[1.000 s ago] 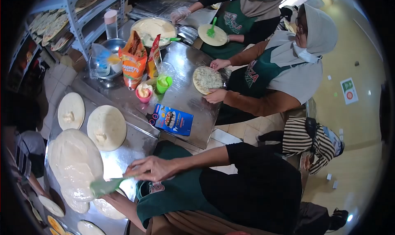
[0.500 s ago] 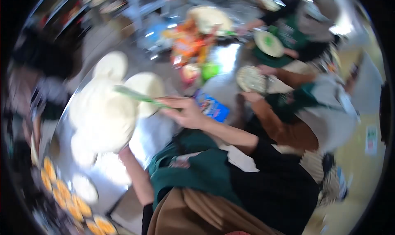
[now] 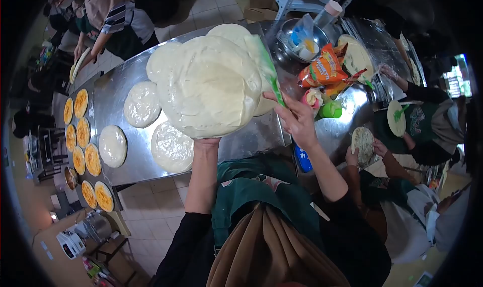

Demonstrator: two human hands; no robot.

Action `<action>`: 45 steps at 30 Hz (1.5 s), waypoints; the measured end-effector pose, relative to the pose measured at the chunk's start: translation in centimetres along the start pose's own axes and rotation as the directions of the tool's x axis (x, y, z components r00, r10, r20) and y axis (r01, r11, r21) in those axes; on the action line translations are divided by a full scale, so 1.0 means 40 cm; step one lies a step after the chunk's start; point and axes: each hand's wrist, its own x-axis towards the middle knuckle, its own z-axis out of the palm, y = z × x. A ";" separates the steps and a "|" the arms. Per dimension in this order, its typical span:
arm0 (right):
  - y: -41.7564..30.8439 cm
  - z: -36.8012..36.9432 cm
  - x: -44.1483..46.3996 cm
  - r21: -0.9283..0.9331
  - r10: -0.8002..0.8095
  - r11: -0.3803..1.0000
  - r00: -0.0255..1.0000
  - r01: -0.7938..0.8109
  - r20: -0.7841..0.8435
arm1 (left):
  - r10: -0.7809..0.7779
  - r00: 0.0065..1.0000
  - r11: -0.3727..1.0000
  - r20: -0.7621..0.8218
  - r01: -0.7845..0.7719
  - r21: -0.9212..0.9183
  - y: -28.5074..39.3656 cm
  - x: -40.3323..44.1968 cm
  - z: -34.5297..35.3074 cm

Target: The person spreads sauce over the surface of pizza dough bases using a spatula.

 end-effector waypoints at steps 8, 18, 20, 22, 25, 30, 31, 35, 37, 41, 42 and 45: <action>0.018 0.127 -0.146 -0.348 -0.253 0.887 0.950 0.304 0.184 | 0.060 0.998 0.998 0.013 -0.059 -0.031 0.016 -0.004 0.012; -0.028 0.123 -0.079 -0.337 -0.171 0.909 0.956 0.245 0.237 | 0.081 0.996 0.995 0.030 -0.079 -0.063 0.027 0.002 0.035; 0.010 0.074 -0.023 -0.257 -0.100 0.959 0.992 0.116 0.074 | 0.089 0.995 0.994 0.034 -0.087 -0.073 0.031 0.013 0.036; 0.088 0.070 -0.022 -0.234 -0.104 0.965 0.993 0.114 0.055 | 0.098 0.994 0.992 0.040 -0.094 -0.084 0.034 0.022 0.037; 0.127 0.148 -0.107 -0.204 -0.216 0.947 0.960 0.250 0.176 | 0.113 0.993 0.990 0.042 -0.109 -0.086 0.036 0.025 0.035; 0.068 0.157 -0.007 0.312 0.081 0.938 0.971 -0.150 0.223 | 0.099 0.994 0.993 0.047 -0.095 -0.067 0.044 0.010 0.052; 0.050 0.144 0.027 0.417 0.160 0.875 0.960 -0.246 0.230 | 0.098 0.994 0.994 0.050 -0.095 -0.062 0.046 0.006 0.059; -0.014 0.076 0.074 0.060 -0.050 0.997 0.990 0.043 0.128 | 0.119 0.992 0.991 0.050 -0.115 -0.073 0.058 0.002 0.054; 0.007 0.074 0.036 -0.380 -0.355 0.851 0.931 0.361 0.091 | 0.139 0.989 0.987 0.045 -0.135 -0.086 0.061 0.006 0.040; 0.041 0.142 -0.102 -0.363 -0.247 0.855 0.907 0.370 0.341 | 0.158 0.986 0.982 0.049 -0.152 -0.116 0.057 0.020 0.037; 0.036 0.148 -0.114 -0.298 -0.203 0.894 0.897 0.333 0.393 | 0.159 0.986 0.981 0.051 -0.152 -0.122 0.057 0.020 0.040; 0.003 0.110 -0.048 -0.275 -0.143 0.943 0.976 0.185 0.164 | 0.162 0.986 0.976 0.050 -0.153 -0.153 0.055 0.034 0.047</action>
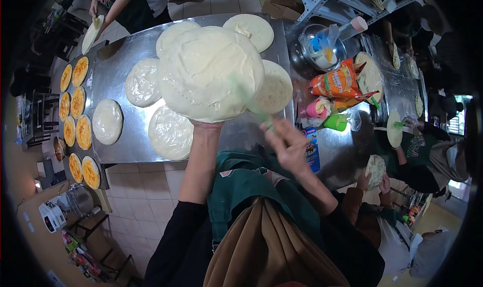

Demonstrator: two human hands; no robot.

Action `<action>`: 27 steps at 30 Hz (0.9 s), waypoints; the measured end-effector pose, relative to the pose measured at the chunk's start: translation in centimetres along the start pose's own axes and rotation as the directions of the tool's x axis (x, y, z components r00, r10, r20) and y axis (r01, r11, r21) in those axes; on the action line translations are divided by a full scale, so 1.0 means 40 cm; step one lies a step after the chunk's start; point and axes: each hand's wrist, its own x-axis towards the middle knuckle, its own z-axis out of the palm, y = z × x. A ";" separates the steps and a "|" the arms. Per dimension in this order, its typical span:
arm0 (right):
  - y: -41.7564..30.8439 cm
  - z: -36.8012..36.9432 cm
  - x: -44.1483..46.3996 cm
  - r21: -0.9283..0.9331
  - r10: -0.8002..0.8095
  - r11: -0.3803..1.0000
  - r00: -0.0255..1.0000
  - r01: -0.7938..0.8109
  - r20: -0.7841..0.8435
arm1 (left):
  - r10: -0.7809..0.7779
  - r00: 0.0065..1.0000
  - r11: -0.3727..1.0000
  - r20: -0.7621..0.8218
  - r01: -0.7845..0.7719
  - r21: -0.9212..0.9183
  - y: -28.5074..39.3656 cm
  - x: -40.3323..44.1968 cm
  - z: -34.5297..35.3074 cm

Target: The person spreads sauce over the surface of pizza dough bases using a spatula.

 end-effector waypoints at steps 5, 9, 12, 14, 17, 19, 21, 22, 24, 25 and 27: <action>0.010 0.013 0.065 -0.296 -0.281 0.933 0.930 0.206 -0.239 | 0.019 1.000 0.998 0.004 -0.018 -0.052 -0.011 0.015 0.005; 0.083 0.072 0.006 -0.531 -0.367 0.815 0.916 0.231 -0.165 | 0.030 0.999 0.996 0.021 -0.028 -0.084 -0.010 0.022 0.022; 0.102 0.038 -0.071 -0.521 -0.284 0.833 0.952 0.186 -0.114 | 0.025 0.995 0.999 0.094 -0.022 -0.041 0.016 0.023 0.028; 0.100 0.000 -0.092 -0.439 -0.155 0.893 0.983 0.097 -0.096 | 0.065 0.996 0.998 0.065 -0.065 -0.003 0.024 0.022 0.026; 0.084 -0.025 -0.072 -0.255 -0.030 0.967 0.986 -0.013 -0.164 | 0.074 0.996 0.997 0.041 -0.075 0.025 0.029 0.021 0.015; 0.066 0.007 -0.030 -0.187 -0.069 0.981 0.990 0.045 -0.124 | 0.054 0.998 0.998 0.038 -0.055 0.033 0.022 0.013 0.009; 0.025 0.060 -0.025 -0.093 -0.078 0.993 0.997 0.077 -0.005 | 0.021 0.999 0.999 0.046 -0.023 0.046 0.017 0.005 0.011; 0.006 0.088 -0.037 -0.033 -0.074 0.996 0.993 0.078 0.095 | 0.007 0.999 0.998 0.053 -0.010 0.056 0.018 -0.003 0.017; -0.008 0.100 -0.038 -0.020 -0.102 0.994 0.987 0.106 0.124 | -0.009 0.998 0.998 0.057 0.005 0.068 0.021 -0.010 0.019; -0.021 0.089 -0.023 -0.001 -0.059 0.998 0.994 0.060 0.094 | -0.010 0.999 0.997 0.053 0.006 0.075 0.026 -0.015 0.021; -0.005 0.057 0.025 -0.070 -0.081 0.995 0.995 0.077 -0.054 | -0.005 0.998 0.997 0.060 0.001 0.074 0.034 -0.016 0.016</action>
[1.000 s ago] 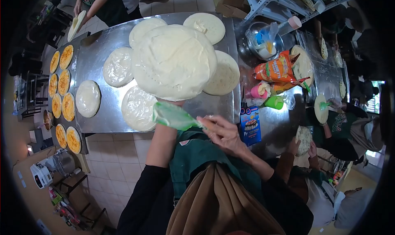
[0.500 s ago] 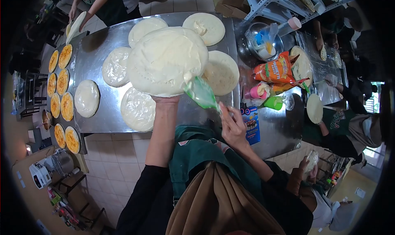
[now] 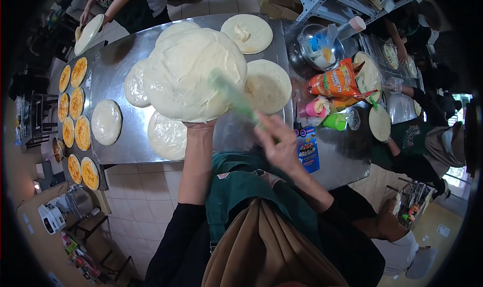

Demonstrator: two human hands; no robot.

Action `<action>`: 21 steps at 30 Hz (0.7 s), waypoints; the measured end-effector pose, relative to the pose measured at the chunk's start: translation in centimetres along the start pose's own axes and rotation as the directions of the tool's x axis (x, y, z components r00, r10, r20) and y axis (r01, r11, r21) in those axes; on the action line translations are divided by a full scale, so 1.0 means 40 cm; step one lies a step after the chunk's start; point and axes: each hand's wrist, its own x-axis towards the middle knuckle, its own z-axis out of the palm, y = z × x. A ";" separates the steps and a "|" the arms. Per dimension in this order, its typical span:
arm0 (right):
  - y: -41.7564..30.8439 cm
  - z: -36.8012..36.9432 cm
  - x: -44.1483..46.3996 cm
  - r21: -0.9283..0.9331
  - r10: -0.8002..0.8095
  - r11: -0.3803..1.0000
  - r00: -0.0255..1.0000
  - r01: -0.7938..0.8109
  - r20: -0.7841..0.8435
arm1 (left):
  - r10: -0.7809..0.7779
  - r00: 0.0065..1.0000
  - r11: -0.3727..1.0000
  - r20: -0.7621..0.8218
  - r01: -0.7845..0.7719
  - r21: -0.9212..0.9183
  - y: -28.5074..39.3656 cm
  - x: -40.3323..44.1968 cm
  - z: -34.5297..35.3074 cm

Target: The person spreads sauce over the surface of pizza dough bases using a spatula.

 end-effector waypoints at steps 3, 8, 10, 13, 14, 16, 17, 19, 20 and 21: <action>-0.007 0.015 0.001 -0.066 -0.018 0.998 0.997 0.023 0.081 | 0.001 1.000 1.000 0.012 -0.001 -0.003 0.006 -0.007 0.000; -0.024 0.020 -0.016 0.054 -0.040 0.998 0.987 0.032 0.156 | -0.018 0.999 1.000 0.047 0.019 -0.007 0.005 -0.011 0.014; 0.031 -0.024 0.017 0.130 0.165 0.977 0.985 -0.170 0.044 | -0.009 0.997 0.999 0.081 0.012 -0.035 0.003 -0.001 0.009; 0.091 -0.016 0.004 0.099 0.192 0.976 0.980 -0.196 0.049 | 0.029 0.995 0.994 0.094 -0.018 -0.110 -0.011 0.004 -0.003; 0.073 0.006 -0.024 0.162 0.146 0.974 0.984 -0.161 0.103 | 0.045 0.979 0.990 -0.200 -0.070 -0.119 -0.002 0.003 -0.009; 0.044 0.059 -0.055 0.296 -0.064 0.955 0.982 0.009 0.178 | 0.056 0.860 0.990 -0.507 -0.113 -0.081 0.009 0.000 -0.017; 0.038 0.064 -0.044 0.305 -0.085 0.952 0.984 0.034 0.158 | 0.056 0.842 0.992 -0.537 -0.106 -0.063 0.012 -0.002 -0.020; 0.029 0.063 0.001 0.371 -0.043 0.928 0.990 -0.009 0.134 | 0.002 0.993 1.000 -0.122 -0.003 -0.014 -0.006 -0.009 -0.023; 0.039 0.052 0.026 0.537 0.101 0.821 0.976 -0.192 0.193 | -0.029 0.999 0.999 -0.019 0.029 0.016 -0.010 -0.010 -0.016; 0.048 0.032 0.055 0.664 0.188 0.681 0.950 -0.309 0.250 | -0.059 0.995 0.997 0.085 0.054 0.052 -0.014 -0.009 -0.006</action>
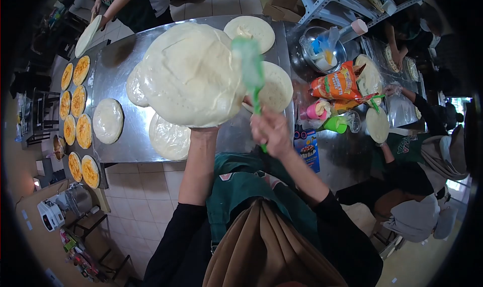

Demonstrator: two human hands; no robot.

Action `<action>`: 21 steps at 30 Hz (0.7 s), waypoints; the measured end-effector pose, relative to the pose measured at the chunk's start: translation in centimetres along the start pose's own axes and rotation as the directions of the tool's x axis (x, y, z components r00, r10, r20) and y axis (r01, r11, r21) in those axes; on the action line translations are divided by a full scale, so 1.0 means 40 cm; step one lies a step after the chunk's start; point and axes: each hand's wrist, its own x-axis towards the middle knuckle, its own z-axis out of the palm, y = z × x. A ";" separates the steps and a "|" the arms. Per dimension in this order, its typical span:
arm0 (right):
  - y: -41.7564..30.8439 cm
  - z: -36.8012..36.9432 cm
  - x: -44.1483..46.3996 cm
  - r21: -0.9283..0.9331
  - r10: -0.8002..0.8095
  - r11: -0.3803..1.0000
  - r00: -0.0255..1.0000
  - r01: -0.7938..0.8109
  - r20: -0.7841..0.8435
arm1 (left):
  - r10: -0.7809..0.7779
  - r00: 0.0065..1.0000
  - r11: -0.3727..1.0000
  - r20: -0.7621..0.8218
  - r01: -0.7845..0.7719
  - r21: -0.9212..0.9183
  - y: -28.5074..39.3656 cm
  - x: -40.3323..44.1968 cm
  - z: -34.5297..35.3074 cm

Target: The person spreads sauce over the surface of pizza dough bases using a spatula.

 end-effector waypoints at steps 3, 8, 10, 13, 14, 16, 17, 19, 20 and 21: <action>-0.076 -0.053 0.037 -0.082 0.012 0.996 0.998 -0.017 -0.055 | -0.030 0.998 0.999 -0.057 0.032 0.043 0.004 -0.014 0.041; -0.049 -0.074 -0.039 -0.876 -0.451 0.334 0.875 0.348 0.176 | 0.016 0.995 0.999 -0.098 -0.020 -0.042 0.009 -0.039 -0.021; -0.034 -0.009 -0.121 -0.804 -0.193 0.529 0.961 0.272 0.198 | 0.022 0.995 0.998 -0.102 -0.027 -0.049 0.009 -0.041 -0.032; -0.093 0.005 -0.121 -0.781 -0.045 0.605 0.986 0.154 0.159 | 0.014 0.994 0.999 -0.111 -0.020 -0.051 0.009 -0.051 -0.033; -0.093 -0.027 -0.086 -0.767 -0.184 0.607 0.976 0.209 0.121 | 0.009 0.993 0.999 -0.115 -0.015 -0.053 0.008 -0.055 -0.035; -0.128 -0.069 -0.006 -0.769 -0.266 0.628 0.962 0.123 -0.064 | 0.002 0.993 0.998 -0.118 -0.009 -0.056 0.005 -0.063 -0.037; -0.143 -0.090 0.036 -0.774 -0.254 0.627 0.962 0.087 -0.097 | 0.000 0.992 0.998 -0.122 -0.008 -0.058 0.002 -0.067 -0.036; -0.110 -0.091 0.043 -0.805 -0.265 0.563 0.963 0.187 0.038 | -0.001 0.992 0.998 -0.123 -0.007 -0.064 0.000 -0.076 -0.035; -0.094 -0.083 0.050 -0.814 -0.267 0.530 0.958 0.238 0.107 | -0.001 0.992 0.998 -0.128 -0.007 -0.061 0.000 -0.079 -0.035; -0.094 -0.043 0.011 -0.867 -0.240 0.395 0.945 0.304 0.222 | -0.001 0.992 0.998 -0.126 -0.006 -0.059 0.002 -0.080 -0.034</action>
